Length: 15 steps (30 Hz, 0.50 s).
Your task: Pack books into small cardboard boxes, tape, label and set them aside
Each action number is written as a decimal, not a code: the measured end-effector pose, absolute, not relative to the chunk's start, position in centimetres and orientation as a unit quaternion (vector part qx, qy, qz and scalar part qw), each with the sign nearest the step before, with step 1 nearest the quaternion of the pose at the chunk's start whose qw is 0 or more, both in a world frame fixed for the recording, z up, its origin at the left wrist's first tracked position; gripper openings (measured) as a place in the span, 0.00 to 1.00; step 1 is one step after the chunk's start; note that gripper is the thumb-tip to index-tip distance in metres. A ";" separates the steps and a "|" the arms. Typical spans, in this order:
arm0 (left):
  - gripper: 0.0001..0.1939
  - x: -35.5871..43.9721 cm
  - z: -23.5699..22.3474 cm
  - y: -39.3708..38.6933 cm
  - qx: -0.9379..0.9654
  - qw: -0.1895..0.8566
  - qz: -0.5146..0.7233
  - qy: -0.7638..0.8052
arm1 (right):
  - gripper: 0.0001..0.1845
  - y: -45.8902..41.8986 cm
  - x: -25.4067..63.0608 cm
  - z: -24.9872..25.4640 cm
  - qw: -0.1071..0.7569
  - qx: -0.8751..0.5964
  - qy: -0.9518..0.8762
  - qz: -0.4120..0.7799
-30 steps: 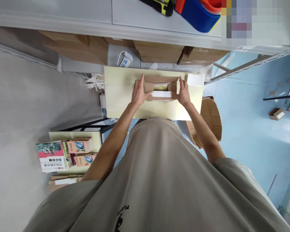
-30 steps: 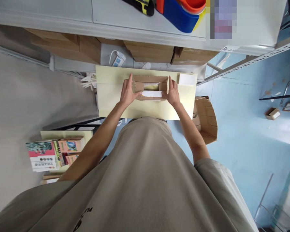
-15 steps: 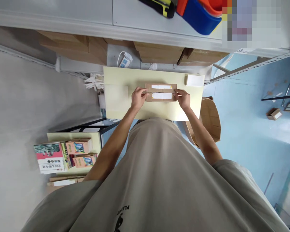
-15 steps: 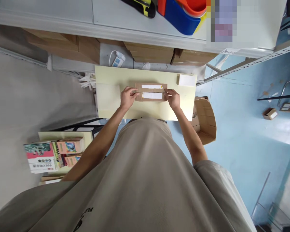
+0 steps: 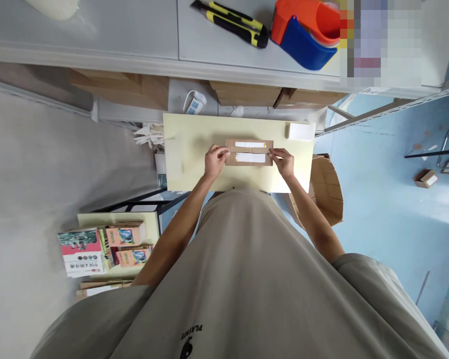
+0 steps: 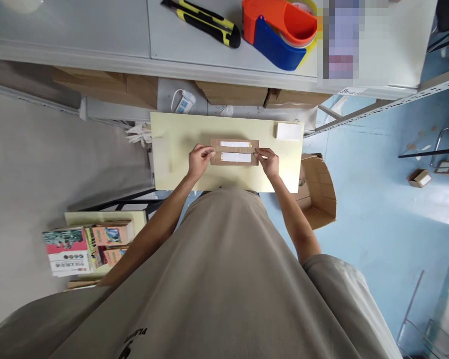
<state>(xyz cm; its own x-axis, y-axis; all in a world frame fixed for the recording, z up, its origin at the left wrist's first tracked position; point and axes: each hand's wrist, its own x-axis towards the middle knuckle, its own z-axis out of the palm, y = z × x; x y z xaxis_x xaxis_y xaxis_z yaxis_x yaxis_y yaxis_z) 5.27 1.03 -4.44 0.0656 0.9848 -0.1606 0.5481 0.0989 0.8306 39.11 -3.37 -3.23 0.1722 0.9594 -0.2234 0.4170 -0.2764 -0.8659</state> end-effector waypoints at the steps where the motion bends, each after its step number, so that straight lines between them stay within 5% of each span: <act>1: 0.08 5.3 -4.4 1.0 0.614 0.398 0.277 0.623 | 0.35 -3.3 39.1 -3.2 0.337 -0.686 -0.499 0.408; 10: 0.06 4.5 -0.7 3.1 0.667 0.345 0.271 0.602 | 0.32 -2.1 40.7 1.4 0.230 -0.669 -0.632 0.316; 15: 0.09 7.3 5.9 9.1 0.711 0.284 0.341 0.546 | 0.35 5.3 42.0 9.2 0.289 -0.631 -0.702 0.161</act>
<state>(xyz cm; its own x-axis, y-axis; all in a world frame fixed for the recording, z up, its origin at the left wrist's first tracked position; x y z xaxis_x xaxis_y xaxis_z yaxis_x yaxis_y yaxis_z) 7.33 9.13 5.92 0.1717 0.9698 0.1735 0.5825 -0.2420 0.7760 42.02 5.33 9.24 -0.0373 0.9785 0.2027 0.7931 0.1524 -0.5897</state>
